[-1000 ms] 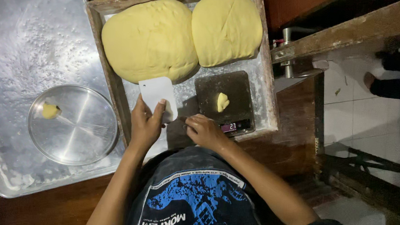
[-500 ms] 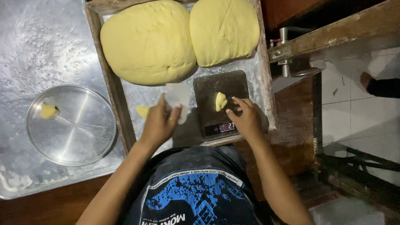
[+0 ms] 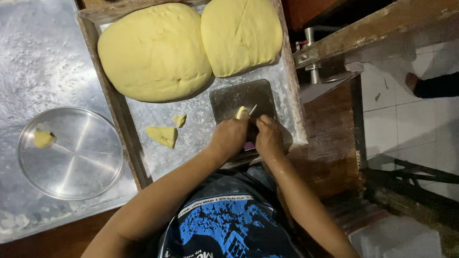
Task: The person cuts small pieces of dough from a large mass using a dough scraper, weighs each piece on a digital scale, and places the portioned dough onto a metal tray. The process is repeated multiple times to create uniform dough balls.
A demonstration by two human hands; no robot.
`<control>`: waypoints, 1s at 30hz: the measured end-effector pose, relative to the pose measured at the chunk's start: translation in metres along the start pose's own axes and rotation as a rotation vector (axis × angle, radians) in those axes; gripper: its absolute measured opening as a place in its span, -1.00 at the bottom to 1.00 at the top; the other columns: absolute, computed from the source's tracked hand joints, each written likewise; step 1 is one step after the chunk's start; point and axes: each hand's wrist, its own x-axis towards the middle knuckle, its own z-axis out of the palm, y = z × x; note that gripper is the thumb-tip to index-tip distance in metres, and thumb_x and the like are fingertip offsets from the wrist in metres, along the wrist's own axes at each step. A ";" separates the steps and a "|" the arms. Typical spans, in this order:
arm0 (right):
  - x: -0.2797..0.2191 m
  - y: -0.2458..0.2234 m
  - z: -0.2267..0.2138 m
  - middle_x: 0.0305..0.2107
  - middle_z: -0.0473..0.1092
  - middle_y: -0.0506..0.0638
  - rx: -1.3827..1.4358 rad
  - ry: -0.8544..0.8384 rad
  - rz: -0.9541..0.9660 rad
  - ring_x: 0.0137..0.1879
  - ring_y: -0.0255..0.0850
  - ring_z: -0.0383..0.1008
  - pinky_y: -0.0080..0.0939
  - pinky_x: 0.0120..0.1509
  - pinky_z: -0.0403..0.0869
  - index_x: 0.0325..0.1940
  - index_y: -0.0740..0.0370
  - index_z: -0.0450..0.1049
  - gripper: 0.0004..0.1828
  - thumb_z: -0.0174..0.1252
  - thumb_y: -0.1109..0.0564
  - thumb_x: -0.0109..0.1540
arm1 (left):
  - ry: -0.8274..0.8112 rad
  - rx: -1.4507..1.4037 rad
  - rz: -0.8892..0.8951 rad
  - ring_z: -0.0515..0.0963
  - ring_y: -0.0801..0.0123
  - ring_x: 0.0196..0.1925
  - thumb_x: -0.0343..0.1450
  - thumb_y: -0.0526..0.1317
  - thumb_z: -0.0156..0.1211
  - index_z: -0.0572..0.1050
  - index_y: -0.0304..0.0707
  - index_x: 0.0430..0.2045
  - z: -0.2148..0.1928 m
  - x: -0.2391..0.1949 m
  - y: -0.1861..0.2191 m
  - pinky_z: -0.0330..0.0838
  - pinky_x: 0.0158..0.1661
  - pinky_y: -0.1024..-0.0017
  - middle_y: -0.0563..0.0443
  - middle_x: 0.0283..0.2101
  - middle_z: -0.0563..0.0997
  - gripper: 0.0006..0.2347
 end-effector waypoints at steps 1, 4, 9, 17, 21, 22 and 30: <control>-0.003 0.003 0.000 -0.47 0.41 0.24 0.001 -0.006 0.001 -0.27 0.23 0.49 0.02 -0.19 0.48 -0.24 0.41 0.53 -0.81 0.01 0.37 0.16 | -0.003 -0.004 -0.004 0.72 -0.21 -0.34 0.47 -0.26 -0.10 0.32 -0.35 0.07 0.001 0.000 0.007 0.61 -0.35 -0.06 -0.33 -0.45 0.66 -0.70; -0.004 0.002 -0.004 -0.42 0.39 0.24 -0.020 -0.069 0.035 -0.18 0.24 0.49 0.00 -0.17 0.48 -0.23 0.39 0.50 -0.84 0.03 0.29 0.21 | 0.098 0.235 0.030 0.74 0.00 -0.37 0.44 -0.28 -0.03 0.37 -0.27 0.09 0.008 0.007 0.018 0.63 -0.41 0.12 -0.13 -0.44 0.69 -0.69; -0.010 0.029 0.009 -0.21 0.50 0.36 0.320 -0.142 0.253 0.10 0.23 0.52 0.07 0.18 0.50 -0.28 0.51 0.54 -0.79 0.24 0.33 0.04 | 0.085 0.069 0.086 0.72 -0.15 -0.37 0.40 -0.24 0.01 0.39 -0.29 0.01 0.024 0.028 -0.005 0.63 -0.37 0.00 -0.22 -0.46 0.67 -0.71; -0.029 0.010 -0.021 -0.16 0.53 0.22 0.927 -0.091 0.563 -0.09 -0.16 0.55 -0.30 -0.16 0.56 0.10 0.32 0.57 -0.61 0.30 0.08 0.25 | 0.187 -0.379 -0.140 0.67 -0.40 -0.28 0.51 -0.06 0.03 0.30 -0.48 0.09 -0.019 -0.044 -0.023 0.51 -0.31 -0.16 -0.47 -0.45 0.61 -0.59; -0.022 0.021 -0.004 -0.10 0.53 0.21 0.866 -0.135 0.574 -0.05 -0.18 0.53 -0.28 -0.10 0.58 0.11 0.28 0.56 -0.61 0.35 0.08 0.24 | 0.196 -0.176 0.067 0.69 -0.31 -0.35 0.43 -0.19 0.14 0.34 -0.56 0.09 -0.028 -0.048 -0.004 0.52 -0.34 -0.14 -0.45 -0.49 0.62 -0.59; -0.020 0.024 0.000 -0.10 0.53 0.21 0.862 -0.143 0.569 -0.05 -0.18 0.53 -0.28 -0.10 0.58 0.11 0.28 0.56 -0.61 0.35 0.08 0.24 | 0.203 -0.180 0.060 0.69 -0.31 -0.35 0.43 -0.19 0.14 0.34 -0.56 0.09 -0.005 -0.031 -0.007 0.52 -0.34 -0.14 -0.45 -0.49 0.62 -0.59; -0.030 0.068 0.037 -0.36 0.41 -0.08 0.849 0.066 0.588 -0.21 -0.30 0.43 -0.34 -0.23 0.45 -0.26 0.11 0.46 -0.89 0.18 0.07 0.30 | 0.177 0.155 0.086 0.73 0.02 -0.41 0.45 -0.27 -0.05 0.45 -0.19 -0.16 0.019 0.031 0.017 0.60 -0.47 0.16 -0.07 -0.47 0.67 -0.84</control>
